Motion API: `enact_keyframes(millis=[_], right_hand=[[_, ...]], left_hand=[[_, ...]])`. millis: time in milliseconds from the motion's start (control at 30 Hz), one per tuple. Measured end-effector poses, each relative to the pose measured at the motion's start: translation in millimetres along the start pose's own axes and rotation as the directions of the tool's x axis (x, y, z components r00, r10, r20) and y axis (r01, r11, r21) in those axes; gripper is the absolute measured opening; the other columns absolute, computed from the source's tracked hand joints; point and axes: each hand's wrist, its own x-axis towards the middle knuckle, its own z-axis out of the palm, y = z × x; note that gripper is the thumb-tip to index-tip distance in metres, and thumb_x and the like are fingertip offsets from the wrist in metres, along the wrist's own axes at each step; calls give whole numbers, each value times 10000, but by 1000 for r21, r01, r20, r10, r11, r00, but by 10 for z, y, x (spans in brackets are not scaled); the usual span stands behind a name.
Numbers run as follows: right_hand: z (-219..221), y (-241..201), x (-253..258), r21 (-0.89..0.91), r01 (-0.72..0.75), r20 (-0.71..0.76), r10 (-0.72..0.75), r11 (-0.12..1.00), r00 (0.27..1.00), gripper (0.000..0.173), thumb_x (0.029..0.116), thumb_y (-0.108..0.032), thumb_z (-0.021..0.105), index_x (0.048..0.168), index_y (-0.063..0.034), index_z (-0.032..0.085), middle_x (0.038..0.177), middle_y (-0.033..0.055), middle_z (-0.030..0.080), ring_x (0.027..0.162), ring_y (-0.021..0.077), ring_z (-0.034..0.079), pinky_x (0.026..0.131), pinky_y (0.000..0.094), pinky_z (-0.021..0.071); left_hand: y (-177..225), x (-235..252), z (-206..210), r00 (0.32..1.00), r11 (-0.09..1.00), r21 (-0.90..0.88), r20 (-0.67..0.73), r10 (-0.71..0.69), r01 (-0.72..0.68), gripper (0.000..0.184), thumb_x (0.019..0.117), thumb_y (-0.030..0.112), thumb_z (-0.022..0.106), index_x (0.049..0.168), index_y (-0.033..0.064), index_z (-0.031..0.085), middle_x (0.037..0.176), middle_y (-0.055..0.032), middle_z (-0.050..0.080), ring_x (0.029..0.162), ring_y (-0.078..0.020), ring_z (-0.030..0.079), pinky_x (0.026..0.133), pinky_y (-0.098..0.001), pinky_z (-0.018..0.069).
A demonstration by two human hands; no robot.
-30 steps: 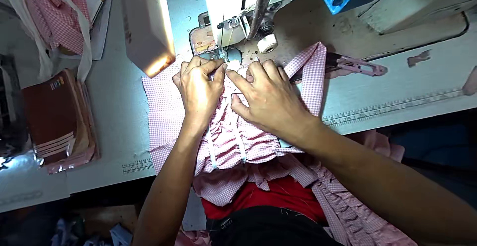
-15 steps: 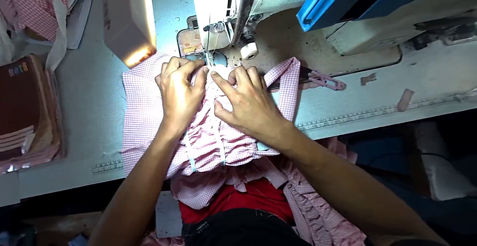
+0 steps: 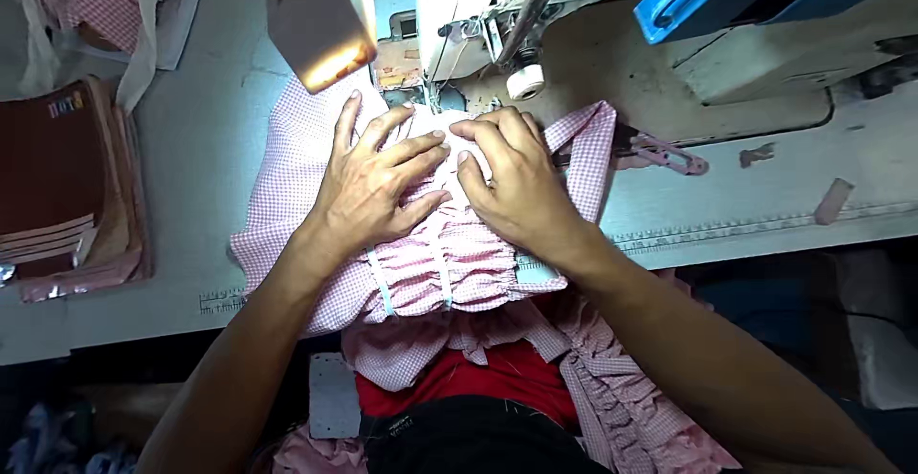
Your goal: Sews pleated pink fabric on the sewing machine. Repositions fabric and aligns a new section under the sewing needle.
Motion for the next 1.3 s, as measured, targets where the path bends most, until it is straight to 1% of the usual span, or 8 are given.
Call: enact_keyframes(millis=[200, 267, 333, 433, 567, 667, 800, 1300], right_hand=[[20, 27, 27, -2, 23, -29, -23, 1000, 999, 333, 1008, -222, 518, 1239, -87, 717, 1112, 126, 654, 1091, 280, 587, 952, 391, 457], [17, 39, 43, -4, 33, -28, -33, 999, 999, 331, 1007, -231, 518, 1231, -96, 720, 1102, 121, 657, 1084, 278, 589, 948, 391, 460], [15, 53, 47, 4, 37, -18, -37, 999, 999, 333, 1008, -238, 516, 1230, -99, 723, 1110, 122, 657, 1091, 278, 588, 958, 392, 459], [3, 75, 70, 13, 31, 3, -32, 999, 999, 341, 986, -237, 525, 1234, -100, 714, 1120, 117, 654, 1107, 271, 586, 976, 392, 455], [21, 64, 79, -8, 23, 17, -23, 1000, 1000, 359, 976, -245, 536, 1257, -98, 705, 1137, 127, 642, 1125, 289, 579, 980, 402, 457], [23, 64, 74, -8, 25, 23, -25, 1000, 999, 361, 981, -245, 532, 1265, -96, 699, 1140, 134, 637, 1130, 296, 571, 982, 401, 451], [33, 71, 77, -2, 23, 15, -23, 1000, 1000, 355, 980, -229, 524, 1252, -88, 704, 1123, 137, 639, 1113, 289, 578, 968, 396, 453], [29, 97, 239, -99, 22, 80, -14, 995, 997, 442, 1009, -238, 446, 1377, -91, 642, 1310, 196, 598, 1222, 365, 544, 1038, 466, 418]], left_hand=[[-35, 140, 16, 992, 994, 19, -71, 108, -107, 295, 1041, 400, 544, 1140, 224, 759, 1227, -9, 725, 1377, -327, 517, 1212, -643, 201], [-18, 113, 50, 975, 983, -32, -134, 176, -182, 216, 1030, 229, 579, 1083, 139, 768, 1163, -40, 753, 1306, -302, 593, 1224, -566, 275], [71, 12, 65, 962, 968, -116, -186, 199, -223, 192, 1029, 111, 583, 1042, 44, 763, 1049, -98, 769, 1127, -269, 710, 1177, -502, 412], [376, -232, 76, 952, 937, -246, -240, 188, -247, 168, 994, 75, 617, 956, -14, 755, 890, -131, 756, 995, -276, 752, 1058, -461, 542], [455, -326, 64, 965, 949, -241, -213, 154, -205, 129, 971, 86, 669, 996, 9, 770, 958, -133, 742, 1182, -323, 669, 1113, -439, 490], [446, -329, 72, 979, 942, -288, -156, 130, -171, 160, 985, 127, 667, 1036, 29, 783, 1222, -167, 717, 1337, -351, 577, 1179, -472, 430], [459, -351, 76, 993, 957, -274, -86, 79, -100, 206, 1009, 139, 640, 1115, 29, 778, 1251, -125, 734, 1270, -261, 655, 1158, -449, 470], [337, -241, 109, 991, 978, -183, -102, 86, -103, 262, 1037, 219, 615, 1153, 53, 780, 1281, -112, 727, 1296, -261, 638, 1182, -448, 435]])
